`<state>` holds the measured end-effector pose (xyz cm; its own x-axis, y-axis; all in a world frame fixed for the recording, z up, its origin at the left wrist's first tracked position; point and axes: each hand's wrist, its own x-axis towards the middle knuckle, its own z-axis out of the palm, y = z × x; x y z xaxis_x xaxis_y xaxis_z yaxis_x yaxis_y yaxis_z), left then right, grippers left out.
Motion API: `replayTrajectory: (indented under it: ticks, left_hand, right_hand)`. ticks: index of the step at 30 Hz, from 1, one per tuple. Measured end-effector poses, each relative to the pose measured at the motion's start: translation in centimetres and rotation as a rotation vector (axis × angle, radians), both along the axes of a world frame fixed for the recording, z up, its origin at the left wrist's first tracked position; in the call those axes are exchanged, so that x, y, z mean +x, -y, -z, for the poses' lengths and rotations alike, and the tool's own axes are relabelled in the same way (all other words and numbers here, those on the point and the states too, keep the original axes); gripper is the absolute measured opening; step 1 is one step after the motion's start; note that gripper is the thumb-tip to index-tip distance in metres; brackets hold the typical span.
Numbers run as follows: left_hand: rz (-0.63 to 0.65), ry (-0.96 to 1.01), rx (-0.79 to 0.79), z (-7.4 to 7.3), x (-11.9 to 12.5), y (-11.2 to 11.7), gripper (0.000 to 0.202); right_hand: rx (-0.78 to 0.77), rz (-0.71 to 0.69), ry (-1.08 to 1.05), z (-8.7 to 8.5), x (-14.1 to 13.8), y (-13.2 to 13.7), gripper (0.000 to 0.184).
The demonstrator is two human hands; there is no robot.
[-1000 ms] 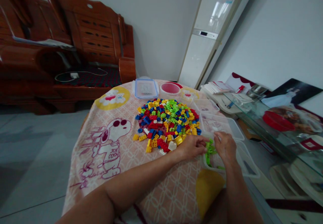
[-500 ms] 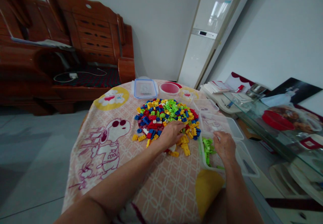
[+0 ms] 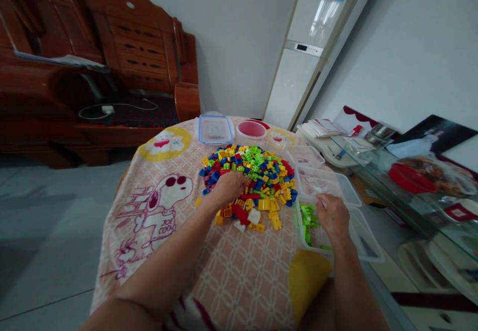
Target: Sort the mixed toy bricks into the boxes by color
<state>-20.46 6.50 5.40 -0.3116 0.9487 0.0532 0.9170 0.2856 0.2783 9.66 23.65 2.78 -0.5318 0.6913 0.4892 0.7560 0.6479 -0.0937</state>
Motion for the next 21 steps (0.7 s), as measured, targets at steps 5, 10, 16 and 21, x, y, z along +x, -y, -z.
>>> replayTrajectory:
  ticks: [5,10,16,21]
  left_hand:
    - [0.029,0.050,0.085,0.1,0.8,-0.2,0.022]
    - [-0.010,0.029,0.003,0.8,2.3,-0.8,0.014]
    - [0.007,0.117,0.043,0.7,2.5,-0.7,0.011]
    - [0.029,0.154,0.073,0.9,2.4,-0.7,0.010]
  right_hand:
    - [0.005,-0.015,-0.003,0.0,0.0,0.0,0.030]
    - [0.009,-0.020,-0.004,0.1,0.0,-0.1,0.029]
    - [0.007,-0.021,-0.011,0.1,-0.1,-0.1,0.029]
    - [0.011,-0.029,-0.014,0.1,0.0,-0.1,0.027]
